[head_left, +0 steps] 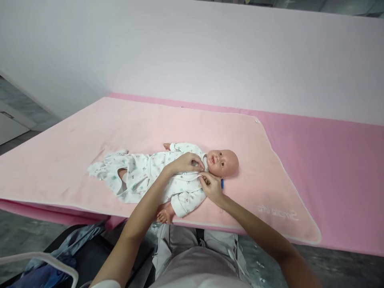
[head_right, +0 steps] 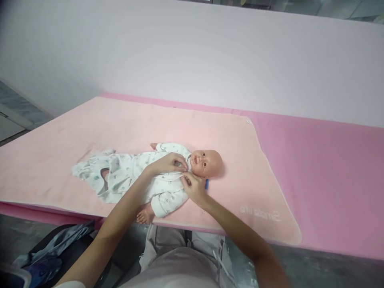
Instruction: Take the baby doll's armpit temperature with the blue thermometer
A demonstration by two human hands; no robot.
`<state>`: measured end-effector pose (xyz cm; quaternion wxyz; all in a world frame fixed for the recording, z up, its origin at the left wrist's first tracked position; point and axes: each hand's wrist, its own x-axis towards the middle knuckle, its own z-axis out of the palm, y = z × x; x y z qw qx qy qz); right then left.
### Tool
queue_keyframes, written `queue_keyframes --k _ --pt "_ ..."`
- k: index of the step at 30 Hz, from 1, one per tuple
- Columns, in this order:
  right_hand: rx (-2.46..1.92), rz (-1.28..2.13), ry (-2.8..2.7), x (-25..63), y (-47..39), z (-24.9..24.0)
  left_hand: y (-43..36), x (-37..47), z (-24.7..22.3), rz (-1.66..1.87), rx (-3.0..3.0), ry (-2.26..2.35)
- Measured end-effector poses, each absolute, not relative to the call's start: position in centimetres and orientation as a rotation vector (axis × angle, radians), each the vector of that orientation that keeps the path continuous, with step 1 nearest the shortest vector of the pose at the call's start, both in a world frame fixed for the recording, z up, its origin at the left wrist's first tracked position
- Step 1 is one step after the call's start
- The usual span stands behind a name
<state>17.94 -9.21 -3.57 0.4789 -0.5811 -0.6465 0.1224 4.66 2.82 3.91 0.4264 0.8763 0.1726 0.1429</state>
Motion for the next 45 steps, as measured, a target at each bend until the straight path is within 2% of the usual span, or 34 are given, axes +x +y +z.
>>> queue_keyframes --k 20,28,39,45 --pt "-1.408 0.481 -1.421 18.2 -9.5 -4.3 3.1 3.7 3.5 0.349 2.014 0.46" --pt "-1.458 0.392 -1.455 18.1 -9.4 -3.6 2.9 3.7 3.6 0.345 2.151 0.355" --pt "-1.477 0.253 -1.489 18.2 -9.2 -3.8 2.4 3.6 3.3 0.396 2.173 0.503" --pt "-1.505 0.293 -1.495 18.2 -9.2 -3.7 2.7 3.6 3.0 0.4 2.196 0.51"
